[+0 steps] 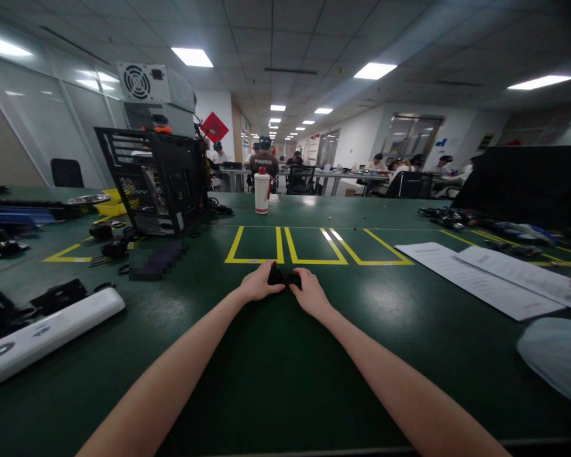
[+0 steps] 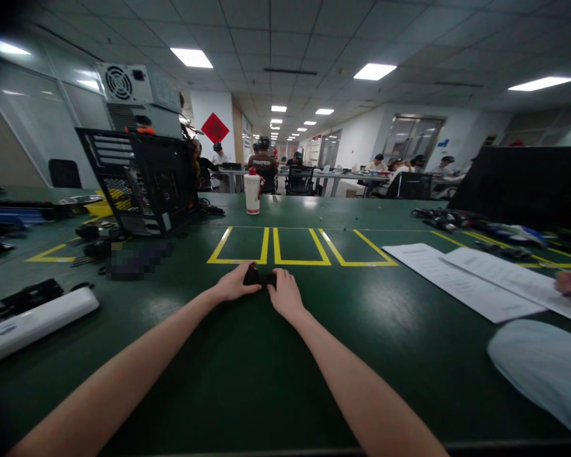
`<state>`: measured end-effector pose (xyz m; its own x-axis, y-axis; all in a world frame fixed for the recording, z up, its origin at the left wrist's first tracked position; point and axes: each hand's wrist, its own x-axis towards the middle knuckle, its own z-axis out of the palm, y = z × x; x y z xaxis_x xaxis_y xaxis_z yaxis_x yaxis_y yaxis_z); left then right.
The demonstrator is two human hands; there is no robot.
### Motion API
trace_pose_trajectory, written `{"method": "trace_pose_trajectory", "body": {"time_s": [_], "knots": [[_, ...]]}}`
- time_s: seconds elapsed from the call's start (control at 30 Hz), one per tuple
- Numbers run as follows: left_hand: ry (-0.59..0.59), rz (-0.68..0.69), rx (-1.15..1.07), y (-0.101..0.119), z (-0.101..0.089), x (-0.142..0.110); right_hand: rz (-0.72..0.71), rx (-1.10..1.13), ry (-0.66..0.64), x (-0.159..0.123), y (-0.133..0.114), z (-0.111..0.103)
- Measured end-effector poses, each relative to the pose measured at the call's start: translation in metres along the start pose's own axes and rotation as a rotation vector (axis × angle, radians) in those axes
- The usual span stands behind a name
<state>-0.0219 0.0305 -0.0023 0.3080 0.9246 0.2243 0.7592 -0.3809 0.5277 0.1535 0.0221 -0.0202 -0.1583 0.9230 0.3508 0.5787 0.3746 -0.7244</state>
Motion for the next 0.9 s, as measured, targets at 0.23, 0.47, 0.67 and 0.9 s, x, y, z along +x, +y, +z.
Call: {"method": "trace_pose_trajectory", "body": {"time_s": [0.23,0.47,0.67,0.9], "knots": [[0.071,-0.116,0.060,0.010,0.006,0.027,0.096,-0.080,0.119,0.013,0.021,-0.022],[0.016,0.001,0.021,0.019,0.000,-0.012,0.008,-0.103,0.011,-0.024,-0.009,-0.028],[-0.125,0.185,0.123,0.050,-0.024,-0.085,-0.043,-0.041,-0.218,-0.091,-0.057,-0.039],[-0.367,0.339,0.362,0.086,-0.047,-0.122,0.116,0.391,-0.420,-0.110,-0.090,-0.042]]}}
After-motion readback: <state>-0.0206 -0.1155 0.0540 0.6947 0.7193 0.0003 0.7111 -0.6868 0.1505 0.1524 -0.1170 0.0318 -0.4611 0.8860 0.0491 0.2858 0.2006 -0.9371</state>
